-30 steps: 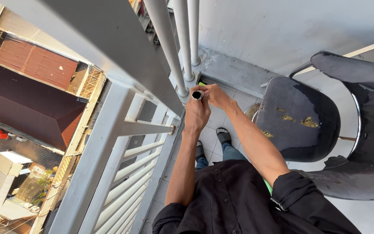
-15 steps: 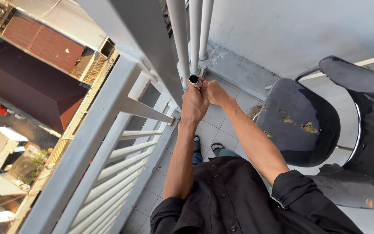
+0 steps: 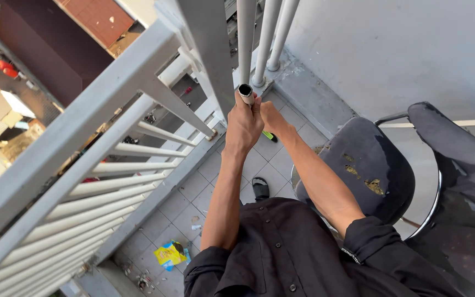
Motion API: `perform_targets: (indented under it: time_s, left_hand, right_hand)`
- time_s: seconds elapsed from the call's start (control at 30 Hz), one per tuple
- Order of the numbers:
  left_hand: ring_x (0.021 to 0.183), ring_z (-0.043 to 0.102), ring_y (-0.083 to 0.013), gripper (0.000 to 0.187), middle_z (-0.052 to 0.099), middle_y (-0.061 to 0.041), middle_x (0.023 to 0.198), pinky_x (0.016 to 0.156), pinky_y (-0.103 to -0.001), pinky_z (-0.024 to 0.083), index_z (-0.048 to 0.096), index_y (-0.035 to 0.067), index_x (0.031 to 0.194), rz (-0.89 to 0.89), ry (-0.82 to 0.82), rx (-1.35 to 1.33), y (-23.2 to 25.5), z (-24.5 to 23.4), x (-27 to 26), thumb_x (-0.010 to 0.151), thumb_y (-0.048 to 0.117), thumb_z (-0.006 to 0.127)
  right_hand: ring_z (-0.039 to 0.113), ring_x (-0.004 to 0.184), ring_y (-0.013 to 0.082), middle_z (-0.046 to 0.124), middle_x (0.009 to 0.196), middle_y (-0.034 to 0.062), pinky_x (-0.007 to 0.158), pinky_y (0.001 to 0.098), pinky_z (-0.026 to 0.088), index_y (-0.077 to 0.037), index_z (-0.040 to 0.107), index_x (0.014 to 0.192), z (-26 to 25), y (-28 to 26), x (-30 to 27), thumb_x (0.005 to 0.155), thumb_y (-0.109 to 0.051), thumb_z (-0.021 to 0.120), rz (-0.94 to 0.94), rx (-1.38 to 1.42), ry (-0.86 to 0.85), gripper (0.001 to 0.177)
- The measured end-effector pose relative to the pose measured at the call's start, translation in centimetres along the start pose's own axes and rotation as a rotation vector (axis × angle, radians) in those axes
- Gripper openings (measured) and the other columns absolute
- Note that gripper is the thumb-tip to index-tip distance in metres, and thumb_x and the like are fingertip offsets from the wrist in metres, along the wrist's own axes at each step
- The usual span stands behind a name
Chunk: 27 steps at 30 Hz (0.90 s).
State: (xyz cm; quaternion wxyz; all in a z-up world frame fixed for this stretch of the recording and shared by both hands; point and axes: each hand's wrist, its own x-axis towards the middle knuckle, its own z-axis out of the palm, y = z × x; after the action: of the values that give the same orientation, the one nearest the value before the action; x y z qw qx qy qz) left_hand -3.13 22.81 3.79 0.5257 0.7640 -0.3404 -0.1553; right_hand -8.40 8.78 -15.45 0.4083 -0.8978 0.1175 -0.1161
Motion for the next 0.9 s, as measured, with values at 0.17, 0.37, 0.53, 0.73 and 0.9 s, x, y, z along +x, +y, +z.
perform_targets:
  time_s: [0.17, 0.37, 0.53, 0.73, 0.9]
  left_hand:
    - [0.079, 0.072, -0.0445, 0.022, 0.072, -0.023, 0.087, 0.065, -0.051, 0.055, 0.046, 0.002, 0.113, -0.042, 0.041, 0.035, 0.7, 0.7, -1.9, 0.106, 0.020, 0.056]
    - [0.074, 0.072, -0.0407, 0.018, 0.072, -0.020, 0.085, 0.063, -0.047, 0.054, 0.046, 0.003, 0.112, 0.012, 0.077, 0.005, 1.8, 0.0, -3.4, 0.107, 0.017, 0.056]
    - [0.065, 0.069, -0.0352, 0.013, 0.069, -0.018, 0.077, 0.060, -0.045, 0.052, 0.049, 0.004, 0.110, 0.045, 0.074, -0.008, 1.3, -0.4, -4.0, 0.106, 0.014, 0.057]
    - [0.071, 0.073, -0.0315, 0.011, 0.068, -0.016, 0.082, 0.062, -0.042, 0.054, 0.050, 0.004, 0.108, 0.122, 0.082, -0.090, 0.1, -0.6, -5.0, 0.106, 0.013, 0.056]
    - [0.074, 0.071, -0.0307, 0.009, 0.068, -0.016, 0.083, 0.068, -0.042, 0.055, 0.054, 0.001, 0.108, 0.104, 0.073, -0.061, -1.0, 0.3, -4.6, 0.105, 0.010, 0.056]
  right_hand:
    - [0.066, 0.073, 0.0403, 0.066, 0.075, 0.0225, 0.062, 0.0482, 0.047, 0.004, 0.058, 0.093, -0.5, -1.3, -1.5, 0.093, -0.010, 0.057, -0.019, 0.027, -0.054, 0.014]
    - [0.067, 0.075, 0.0386, 0.068, 0.078, 0.0213, 0.064, 0.0468, 0.049, 0.004, 0.062, 0.096, -2.1, -4.8, -2.2, 0.102, -0.011, 0.054, 0.106, 0.126, -0.090, 0.017]
    - [0.070, 0.084, 0.0402, 0.072, 0.085, 0.0217, 0.070, 0.0455, 0.054, 0.004, 0.068, 0.103, -2.4, -5.4, -2.4, 0.096, -0.008, 0.062, -0.013, 0.155, -0.004, 0.015]
    - [0.070, 0.082, 0.0425, 0.072, 0.082, 0.0228, 0.069, 0.0458, 0.055, 0.004, 0.069, 0.098, -1.5, -5.5, -2.8, 0.091, -0.007, 0.067, 0.010, 0.100, 0.013, 0.014]
    - [0.070, 0.084, 0.0419, 0.072, 0.087, 0.0219, 0.068, 0.0447, 0.054, 0.003, 0.068, 0.100, -1.6, -4.8, -2.8, 0.095, -0.007, 0.062, 0.031, 0.104, 0.055, 0.013]
